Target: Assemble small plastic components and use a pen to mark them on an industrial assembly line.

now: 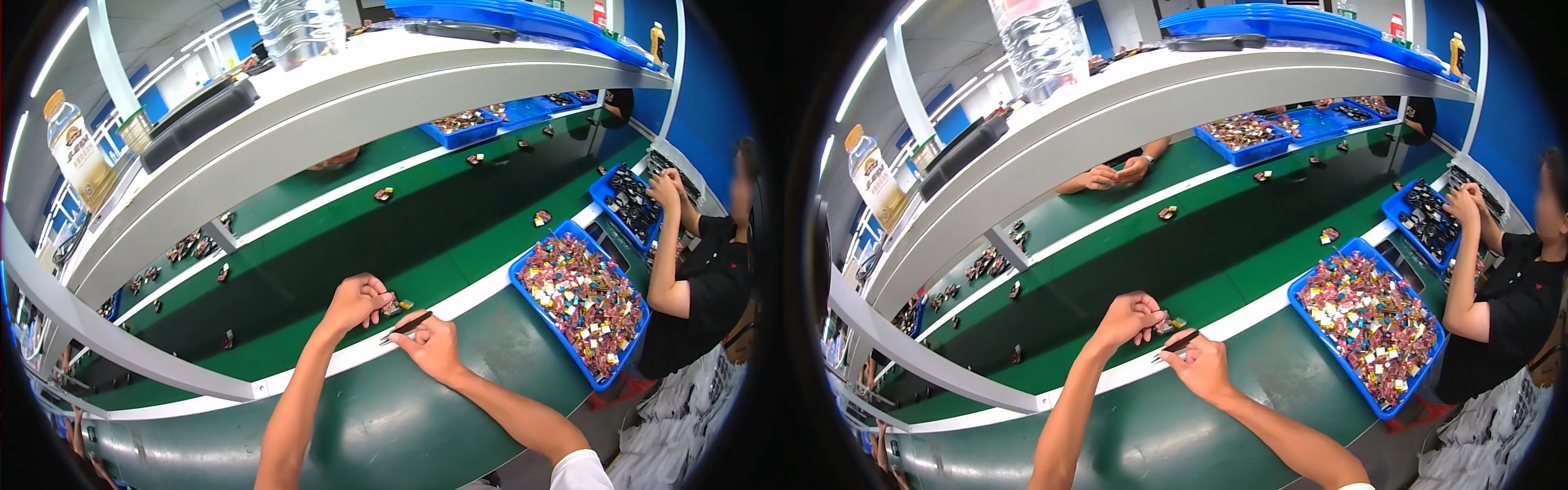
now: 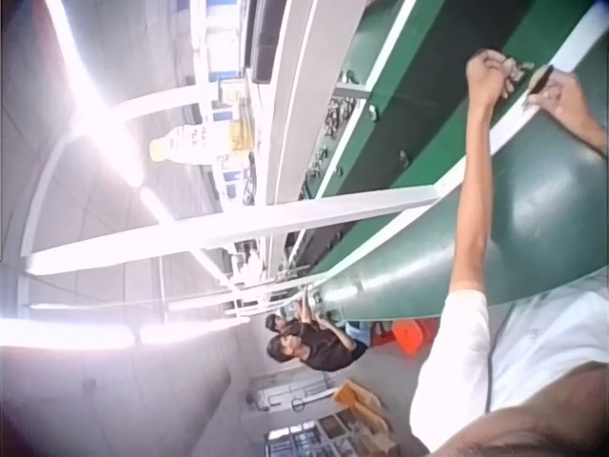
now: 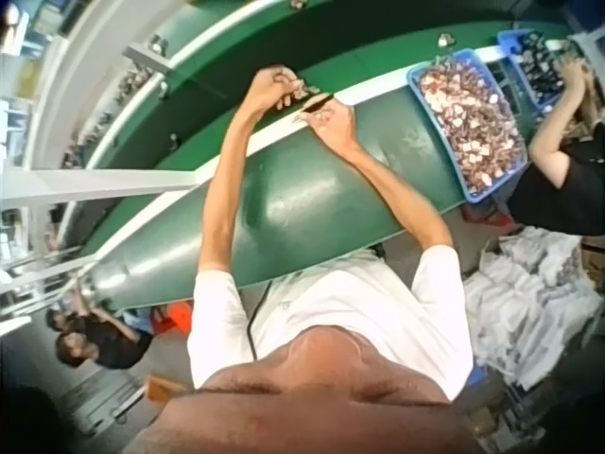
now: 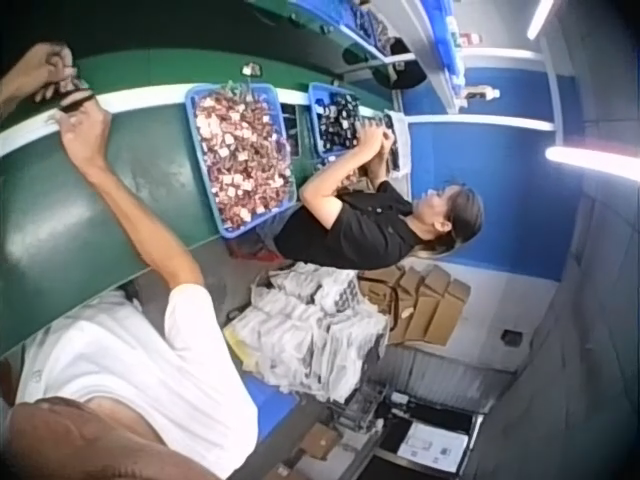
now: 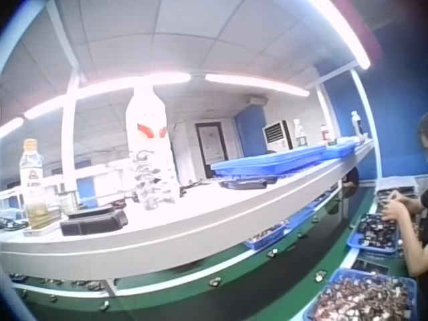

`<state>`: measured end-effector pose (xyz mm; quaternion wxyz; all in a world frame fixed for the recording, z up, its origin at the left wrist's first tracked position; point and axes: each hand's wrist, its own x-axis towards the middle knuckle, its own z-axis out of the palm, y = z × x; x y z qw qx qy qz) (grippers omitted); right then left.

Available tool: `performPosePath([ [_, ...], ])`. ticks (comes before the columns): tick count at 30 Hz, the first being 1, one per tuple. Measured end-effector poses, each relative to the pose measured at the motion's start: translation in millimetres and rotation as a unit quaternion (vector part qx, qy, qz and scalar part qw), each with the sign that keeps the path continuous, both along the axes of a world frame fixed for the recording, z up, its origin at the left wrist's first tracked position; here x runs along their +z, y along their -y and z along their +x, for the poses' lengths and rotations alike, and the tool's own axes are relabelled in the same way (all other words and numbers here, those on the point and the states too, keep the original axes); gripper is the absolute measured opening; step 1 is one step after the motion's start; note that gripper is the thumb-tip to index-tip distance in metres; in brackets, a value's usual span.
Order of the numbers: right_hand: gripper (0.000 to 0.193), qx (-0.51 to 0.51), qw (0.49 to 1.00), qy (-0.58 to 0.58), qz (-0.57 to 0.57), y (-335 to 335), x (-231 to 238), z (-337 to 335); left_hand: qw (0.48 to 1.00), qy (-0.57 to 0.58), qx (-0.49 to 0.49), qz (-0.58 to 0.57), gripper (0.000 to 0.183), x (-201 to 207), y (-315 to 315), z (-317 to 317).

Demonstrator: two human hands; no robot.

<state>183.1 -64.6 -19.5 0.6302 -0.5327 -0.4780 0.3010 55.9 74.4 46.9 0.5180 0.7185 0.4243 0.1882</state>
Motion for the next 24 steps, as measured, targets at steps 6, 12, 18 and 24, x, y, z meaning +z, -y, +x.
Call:
performPosePath([
  [6,0.017,0.021,0.999,-0.037,0.02,0,2,2,0.967,0.182,0.127,-0.124,0.026,-23,41,-48],
  [12,0.017,0.083,0.969,-0.23,-0.03,4,21,12,0.938,0.262,0.195,-0.114,0.024,-48,83,-48],
  [18,0.017,0.064,0.975,-0.21,0.022,-2,12,8,0.923,0.323,0.193,-0.086,0.017,-55,93,-43],
  [24,0.014,0.052,0.997,-0.051,0.014,5,20,10,0.928,0.311,0.199,-0.048,0.013,-57,100,-43],
])
